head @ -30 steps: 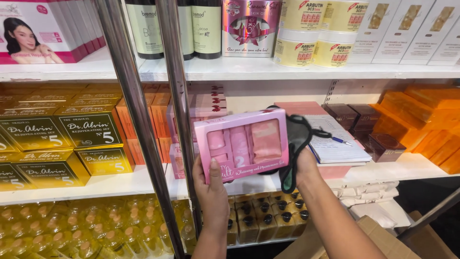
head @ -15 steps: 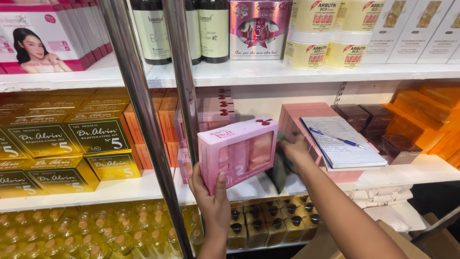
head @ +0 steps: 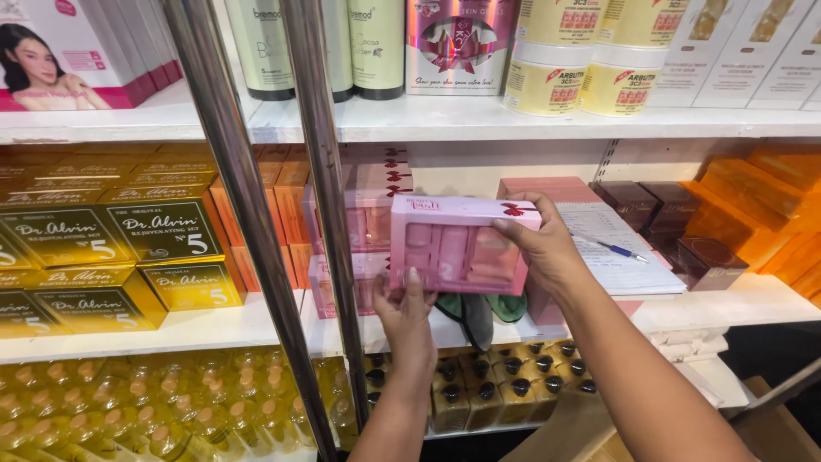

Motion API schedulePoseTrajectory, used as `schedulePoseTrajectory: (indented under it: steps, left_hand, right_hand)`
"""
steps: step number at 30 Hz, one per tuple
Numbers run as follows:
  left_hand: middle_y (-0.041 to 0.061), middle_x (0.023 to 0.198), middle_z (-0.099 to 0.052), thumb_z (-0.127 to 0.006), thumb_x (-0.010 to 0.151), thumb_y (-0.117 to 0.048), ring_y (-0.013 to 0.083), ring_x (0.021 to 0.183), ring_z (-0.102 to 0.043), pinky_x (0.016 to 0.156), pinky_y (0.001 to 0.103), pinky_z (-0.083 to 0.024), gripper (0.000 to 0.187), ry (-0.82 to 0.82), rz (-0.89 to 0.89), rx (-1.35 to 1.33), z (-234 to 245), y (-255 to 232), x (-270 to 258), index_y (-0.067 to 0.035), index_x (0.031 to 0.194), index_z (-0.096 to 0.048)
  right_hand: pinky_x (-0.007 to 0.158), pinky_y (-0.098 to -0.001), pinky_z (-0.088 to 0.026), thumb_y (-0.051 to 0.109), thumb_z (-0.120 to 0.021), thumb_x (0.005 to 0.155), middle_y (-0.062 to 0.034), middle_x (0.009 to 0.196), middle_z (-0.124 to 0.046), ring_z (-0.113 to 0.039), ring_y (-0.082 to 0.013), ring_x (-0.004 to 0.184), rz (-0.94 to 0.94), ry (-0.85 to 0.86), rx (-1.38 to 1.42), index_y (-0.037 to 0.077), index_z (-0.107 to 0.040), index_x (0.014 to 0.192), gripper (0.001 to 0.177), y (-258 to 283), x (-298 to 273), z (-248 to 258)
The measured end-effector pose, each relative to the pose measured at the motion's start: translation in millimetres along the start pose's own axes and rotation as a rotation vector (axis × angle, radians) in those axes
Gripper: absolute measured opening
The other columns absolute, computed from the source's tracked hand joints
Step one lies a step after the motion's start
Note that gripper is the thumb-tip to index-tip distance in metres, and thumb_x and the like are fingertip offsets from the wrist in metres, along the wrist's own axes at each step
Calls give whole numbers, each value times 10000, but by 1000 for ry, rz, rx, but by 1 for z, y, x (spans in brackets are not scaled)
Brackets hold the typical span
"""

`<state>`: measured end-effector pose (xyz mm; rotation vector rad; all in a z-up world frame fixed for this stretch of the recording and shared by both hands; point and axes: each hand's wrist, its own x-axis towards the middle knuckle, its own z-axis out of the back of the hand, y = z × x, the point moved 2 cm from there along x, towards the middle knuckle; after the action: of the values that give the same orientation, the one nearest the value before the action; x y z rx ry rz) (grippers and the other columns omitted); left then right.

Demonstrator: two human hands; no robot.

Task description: The person wipes pink cosmetic boxes on a shelf using a green cloth, then picks up a cardboard box and places it on the floor. They then pick up a notepad and pen and write on the notepad.

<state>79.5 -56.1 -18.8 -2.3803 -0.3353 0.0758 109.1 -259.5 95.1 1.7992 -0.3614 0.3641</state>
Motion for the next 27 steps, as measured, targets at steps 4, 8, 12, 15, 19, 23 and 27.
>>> schedulePoseTrajectory:
  steps: [4, 8, 12, 15, 19, 23, 27]
  left_hand:
    - [167, 1392, -499, -665, 887, -375, 325, 1220, -577, 998, 450, -522, 716, -45, 128, 127, -3, 5, -10, -115, 1478, -356]
    - [179, 1479, -383, -793, 830, -256, 345, 1383, -434, 1131, 467, -397, 806, -15, -301, 789, 16, 18, 0, -63, 1495, -379]
    - [266, 1577, -197, -864, 760, -229, 467, 1463, -203, 1182, 526, -225, 953, 12, -461, 1183, 13, -6, -7, -28, 1492, -287]
    - [318, 1605, -45, -834, 780, -186, 490, 1509, -54, 1206, 542, -123, 1095, 79, -421, 1182, 12, -25, -6, -28, 1574, -98]
    - [359, 1616, 30, -827, 800, -181, 524, 1511, 17, 1211, 579, -55, 1150, 79, -537, 1279, 19, -23, 9, 9, 1571, 5]
    - [343, 1629, 101, -824, 784, -197, 496, 1533, 24, 1238, 513, -102, 1205, 112, -339, 1302, 22, -11, 23, -49, 1587, 62]
    - [358, 1608, 146, -863, 750, -221, 513, 1521, 75, 1236, 532, -56, 1282, 128, -364, 1390, 23, 2, 31, -37, 1544, 126]
  right_hand:
    - [880, -292, -584, -9, -804, 787, -65, 1107, -633, -647, -158, 1008, 68, 16, -50, 85, -518, 1232, 537, 1, 5, -39]
    - [873, -280, -587, 48, -858, 774, -65, 1111, -631, -636, -139, 1017, 240, 9, -265, 50, -515, 1229, 569, -28, 23, -70]
    - [901, -301, -568, 105, -883, 752, -95, 1124, -632, -637, -168, 1037, 259, 5, -277, 36, -503, 1244, 626, -66, 46, -91]
    - [1025, -359, -514, 137, -925, 742, -142, 1230, -570, -602, -232, 1152, 355, 1, -458, 40, -533, 1248, 647, -88, 55, -103]
    - [1158, -424, -340, 138, -935, 744, -188, 1490, -374, -409, -298, 1389, 553, 25, -510, 32, -482, 1292, 719, -130, 65, -107]
    - [1173, -391, -352, 175, -896, 773, -145, 1478, -381, -405, -282, 1414, 366, 70, -327, 83, -447, 1341, 729, -143, 73, -115]
    - [1188, -371, -369, 185, -901, 772, -125, 1410, -434, -429, -276, 1382, 433, 166, -413, 109, -394, 1413, 820, -142, 79, -114]
